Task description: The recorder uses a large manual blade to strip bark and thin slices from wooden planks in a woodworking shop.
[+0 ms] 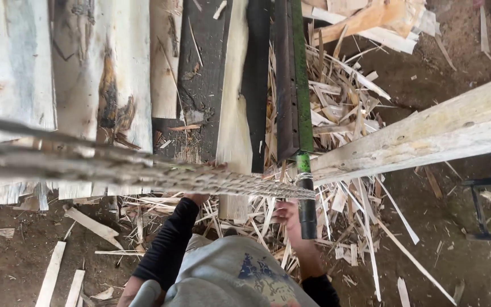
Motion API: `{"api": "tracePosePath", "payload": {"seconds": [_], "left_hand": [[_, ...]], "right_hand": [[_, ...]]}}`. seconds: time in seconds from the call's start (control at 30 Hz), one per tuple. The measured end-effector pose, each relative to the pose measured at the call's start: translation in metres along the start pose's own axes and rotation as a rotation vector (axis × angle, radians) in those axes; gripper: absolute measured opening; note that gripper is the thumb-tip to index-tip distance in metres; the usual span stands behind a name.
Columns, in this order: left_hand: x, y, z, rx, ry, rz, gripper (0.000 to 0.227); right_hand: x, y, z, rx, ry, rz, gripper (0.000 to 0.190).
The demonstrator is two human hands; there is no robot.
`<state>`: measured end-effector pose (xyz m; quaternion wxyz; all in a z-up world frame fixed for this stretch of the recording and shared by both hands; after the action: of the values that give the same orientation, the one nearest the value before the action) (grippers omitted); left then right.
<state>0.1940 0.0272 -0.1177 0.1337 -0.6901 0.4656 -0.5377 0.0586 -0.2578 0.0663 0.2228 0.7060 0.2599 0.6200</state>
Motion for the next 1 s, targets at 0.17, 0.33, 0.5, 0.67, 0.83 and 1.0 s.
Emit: {"api": "tracePosePath", "payload": {"seconds": [0.17, 0.33, 0.5, 0.67, 0.83, 1.0], "left_hand": [[0.057, -0.039, -0.027, 0.059, 0.283, 0.454, 0.049], [0.139, -0.122, -0.045, 0.087, 0.839, -0.497, 0.067], [0.185, -0.155, -0.035, 0.295, 0.645, -0.175, 0.053], [0.211, -0.178, -0.047, 0.491, 0.376, 0.137, 0.046], [0.209, -0.189, -0.115, 0.603, 0.116, 0.288, 0.04], [0.158, -0.173, -0.199, 0.577, -0.187, 0.102, 0.027]], "right_hand": [[0.062, -0.056, -0.015, 0.491, -0.152, -1.01, 0.087], [0.006, -0.089, -0.035, 0.549, -0.016, -1.17, 0.092], [-0.053, -0.092, -0.055, 0.499, 0.029, -1.262, 0.077], [-0.099, -0.092, -0.053, 0.392, 0.029, -1.227, 0.048], [-0.127, -0.111, -0.054, 0.588, -0.019, -1.049, 0.039], [-0.147, -0.122, -0.027, 0.514, 0.213, -1.259, 0.04]]}}
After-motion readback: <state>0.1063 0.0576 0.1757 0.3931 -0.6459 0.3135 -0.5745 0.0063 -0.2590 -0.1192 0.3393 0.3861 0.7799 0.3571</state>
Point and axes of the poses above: each hand's wrist, its own z-axis towards the middle knuckle, its own x-axis out of the palm, y = z × x, the point moved 7 cm from there along z, towards the middle knuckle, and after that the axes turned 1 degree about -x, right-handed, at the moved point
